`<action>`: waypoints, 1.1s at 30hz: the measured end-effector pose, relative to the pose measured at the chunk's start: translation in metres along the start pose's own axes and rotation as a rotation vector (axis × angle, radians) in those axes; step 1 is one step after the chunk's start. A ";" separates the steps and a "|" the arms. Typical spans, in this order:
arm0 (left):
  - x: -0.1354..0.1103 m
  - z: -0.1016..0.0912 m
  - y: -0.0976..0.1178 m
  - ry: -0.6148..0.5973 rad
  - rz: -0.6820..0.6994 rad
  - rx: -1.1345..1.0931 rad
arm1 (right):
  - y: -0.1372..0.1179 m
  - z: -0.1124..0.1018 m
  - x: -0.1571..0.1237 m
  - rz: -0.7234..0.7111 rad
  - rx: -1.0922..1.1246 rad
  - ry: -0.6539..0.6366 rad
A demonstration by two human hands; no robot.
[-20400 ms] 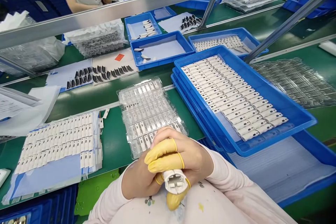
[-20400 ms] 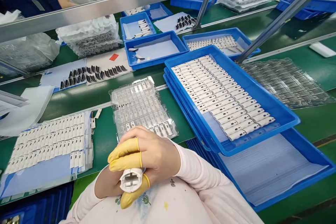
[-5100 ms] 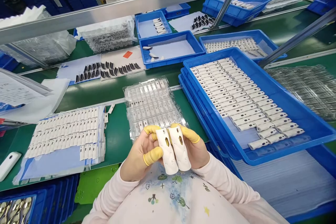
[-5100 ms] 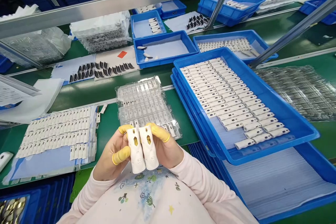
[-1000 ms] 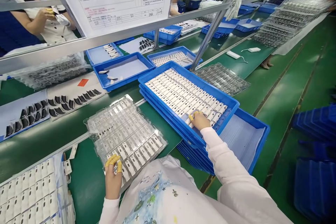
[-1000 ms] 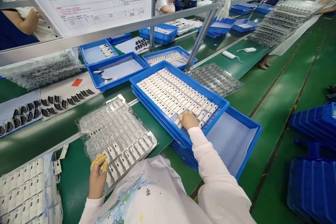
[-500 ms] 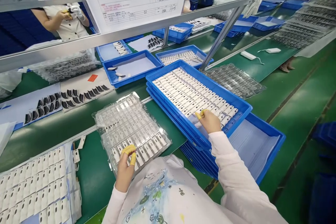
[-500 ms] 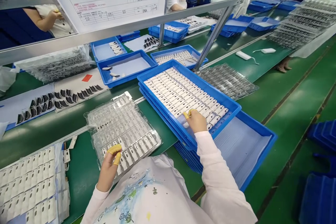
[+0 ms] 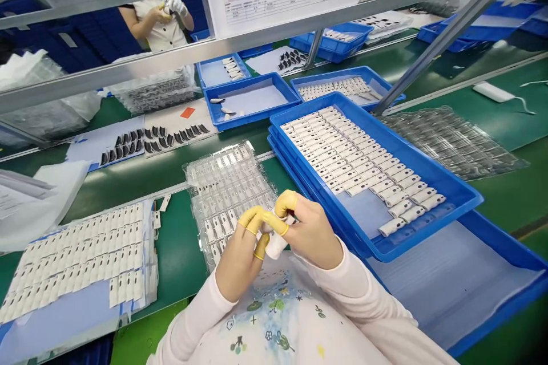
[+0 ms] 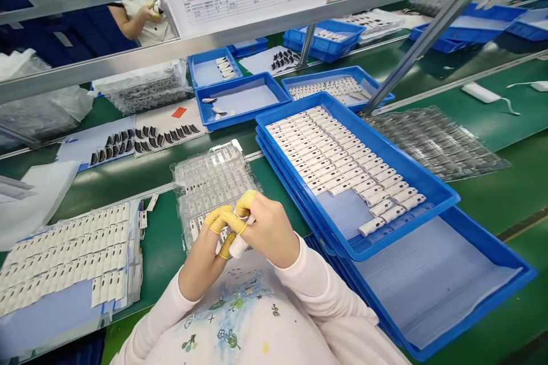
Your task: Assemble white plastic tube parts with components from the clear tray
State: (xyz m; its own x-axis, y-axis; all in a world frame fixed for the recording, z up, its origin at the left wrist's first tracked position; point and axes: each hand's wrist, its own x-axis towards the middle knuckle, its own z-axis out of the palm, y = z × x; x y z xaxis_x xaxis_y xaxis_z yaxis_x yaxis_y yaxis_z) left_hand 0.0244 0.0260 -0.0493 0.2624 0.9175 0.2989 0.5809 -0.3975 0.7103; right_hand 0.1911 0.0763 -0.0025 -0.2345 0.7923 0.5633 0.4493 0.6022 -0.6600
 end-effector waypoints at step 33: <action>-0.026 -0.039 0.022 0.064 -0.109 -0.510 | -0.010 0.012 0.003 -0.281 0.377 -0.076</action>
State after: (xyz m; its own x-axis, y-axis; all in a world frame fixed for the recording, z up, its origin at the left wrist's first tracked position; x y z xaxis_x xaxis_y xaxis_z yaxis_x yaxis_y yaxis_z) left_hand 0.0003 -0.0058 -0.0165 0.1648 0.9584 0.2331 0.1491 -0.2579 0.9546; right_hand 0.1750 0.0737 -0.0003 -0.3706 0.5902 0.7171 0.0187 0.7767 -0.6296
